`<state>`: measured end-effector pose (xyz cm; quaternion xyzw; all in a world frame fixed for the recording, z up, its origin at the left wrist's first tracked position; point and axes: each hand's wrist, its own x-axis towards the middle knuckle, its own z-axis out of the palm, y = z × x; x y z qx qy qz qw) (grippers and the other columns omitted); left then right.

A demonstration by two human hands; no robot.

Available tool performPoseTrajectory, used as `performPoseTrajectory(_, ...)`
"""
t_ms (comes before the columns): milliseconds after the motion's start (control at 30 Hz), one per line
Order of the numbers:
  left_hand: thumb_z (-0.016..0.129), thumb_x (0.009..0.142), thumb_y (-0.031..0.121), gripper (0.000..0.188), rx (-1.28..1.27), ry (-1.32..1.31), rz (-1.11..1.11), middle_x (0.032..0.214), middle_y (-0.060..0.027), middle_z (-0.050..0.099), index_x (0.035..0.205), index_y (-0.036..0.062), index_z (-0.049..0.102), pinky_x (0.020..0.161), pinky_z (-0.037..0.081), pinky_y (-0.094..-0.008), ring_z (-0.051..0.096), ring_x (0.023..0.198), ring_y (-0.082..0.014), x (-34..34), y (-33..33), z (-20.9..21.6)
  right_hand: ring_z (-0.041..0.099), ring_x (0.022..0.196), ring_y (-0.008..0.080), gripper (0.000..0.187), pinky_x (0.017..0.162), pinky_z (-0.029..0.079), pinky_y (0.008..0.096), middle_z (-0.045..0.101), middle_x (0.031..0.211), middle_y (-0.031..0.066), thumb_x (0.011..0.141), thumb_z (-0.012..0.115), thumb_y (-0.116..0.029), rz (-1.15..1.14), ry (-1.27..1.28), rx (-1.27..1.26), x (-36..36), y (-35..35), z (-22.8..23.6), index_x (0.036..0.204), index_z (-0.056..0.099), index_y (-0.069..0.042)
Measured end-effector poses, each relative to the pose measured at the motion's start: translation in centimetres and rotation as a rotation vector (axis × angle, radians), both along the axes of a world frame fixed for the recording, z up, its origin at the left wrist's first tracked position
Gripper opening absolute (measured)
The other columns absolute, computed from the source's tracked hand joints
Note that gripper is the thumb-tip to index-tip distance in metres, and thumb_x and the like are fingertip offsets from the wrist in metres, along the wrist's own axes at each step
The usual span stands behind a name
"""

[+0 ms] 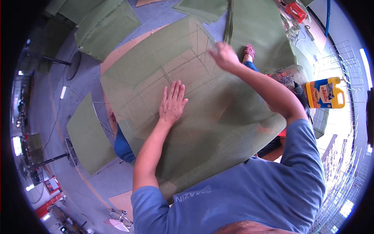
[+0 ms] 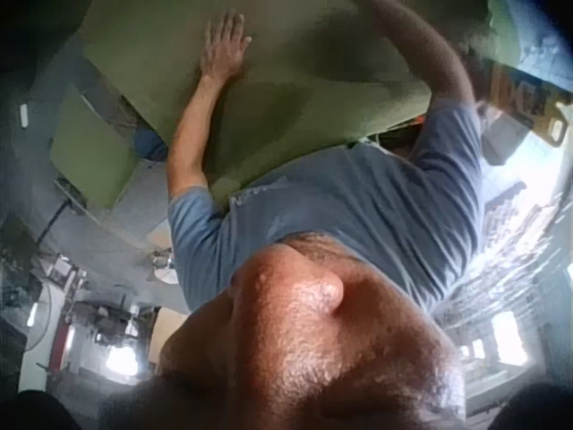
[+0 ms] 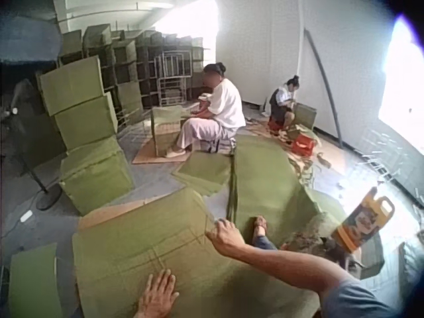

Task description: Assembling a wire mesh storage basket by gluing a fabric lining onto the metal frame using a hot glue gun.

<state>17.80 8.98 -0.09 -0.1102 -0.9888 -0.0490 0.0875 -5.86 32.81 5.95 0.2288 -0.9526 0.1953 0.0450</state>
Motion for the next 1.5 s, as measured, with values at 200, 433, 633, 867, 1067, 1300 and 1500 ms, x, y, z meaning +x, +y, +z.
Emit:
performPoseTrajectory(200, 0.055, 0.103, 0.043, 0.069, -0.096, 0.062, -0.036, 0.171, -0.0097, 0.030, 0.161, 0.0083, 0.036, 0.127, 0.025, -0.0556, 0.027, 0.158, -0.0271, -3.1, -6.2, -0.7, 0.068, 0.094, 0.0277, 0.063, 0.086, 0.052, 0.0434, 0.071, 0.109, 0.0218, 0.099, 0.060, -0.050, -0.278, -0.839, -0.467, -2.8, -1.9, -0.3, 0.124, 0.067, 0.008)
performPoseTrajectory(433, 0.059, 0.102, 0.039, 0.076, 0.007, -0.022, -0.079, 0.172, -0.0113, 0.026, 0.163, 0.0061, 0.029, 0.130, 0.019, -0.0507, 0.024, 0.159, -0.0286, -5.5, -10.8, 0.1, 0.070, 0.105, 0.0396, 0.048, 0.092, 0.053, 0.0460, 0.074, 0.111, 0.0236, 0.088, 0.072, -0.033, -0.427, -0.456, -0.255, -3.1, -3.6, -3.3, 0.122, 0.068, 0.001)
performPoseTrajectory(633, 0.045, 0.105, 0.056, 0.078, 0.020, 0.017, -0.087, 0.171, -0.0128, 0.027, 0.161, 0.0031, 0.032, 0.130, 0.016, -0.0512, 0.022, 0.160, -0.0283, -6.9, -9.4, 1.5, 0.070, 0.105, 0.0392, 0.047, 0.094, 0.052, 0.0458, 0.073, 0.108, 0.0242, 0.094, 0.071, -0.035, -0.467, -0.505, -0.419, 2.7, -0.8, -2.9, 0.124, 0.065, 0.000)
performPoseTrajectory(867, 0.039, 0.109, 0.053, 0.075, 0.126, -0.119, -0.105, 0.171, -0.0163, 0.025, 0.161, -0.0002, 0.031, 0.130, 0.016, -0.0497, 0.022, 0.159, -0.0308, -13.7, -4.9, 0.9, 0.056, 0.129, 0.0384, 0.063, 0.109, 0.042, 0.0481, 0.061, 0.136, 0.0233, 0.097, 0.068, -0.043, -0.251, -0.126, -0.122, 2.9, -2.1, -2.3, 0.138, 0.054, 0.002)
performPoseTrajectory(1067, 0.049, 0.106, 0.046, 0.074, 0.155, -0.172, -0.203, 0.167, -0.0234, 0.030, 0.157, -0.0058, 0.035, 0.130, 0.016, -0.0501, 0.024, 0.158, -0.0331, -13.8, -3.5, 0.8, 0.019, 0.159, 0.0360, 0.087, 0.130, 0.016, 0.0476, 0.023, 0.170, 0.0226, 0.103, 0.047, -0.061, 0.671, 0.091, 0.104, 0.3, -5.7, -3.5, 0.160, 0.031, 0.003)
performPoseTrajectory(1300, 0.053, 0.104, 0.035, 0.060, -0.093, 0.021, -0.247, 0.155, -0.0263, 0.048, 0.144, -0.0094, 0.052, 0.128, 0.028, -0.0478, 0.038, 0.152, -0.0362, -11.2, -2.4, -1.1, 0.045, 0.148, 0.0378, 0.076, 0.124, 0.035, 0.0480, 0.048, 0.155, 0.0263, 0.102, 0.051, -0.053, 0.853, 0.374, 0.199, 2.0, -5.1, -5.8, 0.147, 0.049, 0.008)
performPoseTrajectory(1500, 0.048, 0.101, 0.022, 0.052, -0.128, 0.222, -0.173, 0.149, -0.0238, 0.056, 0.144, -0.0077, 0.054, 0.124, 0.036, -0.0481, 0.048, 0.145, -0.0376, -9.8, -2.2, -2.9, 0.052, 0.142, 0.0382, 0.068, 0.119, 0.042, 0.0484, 0.053, 0.151, 0.0262, 0.098, 0.064, -0.041, 0.710, 0.439, 0.068, 3.8, -5.2, -6.4, 0.144, 0.052, 0.008)
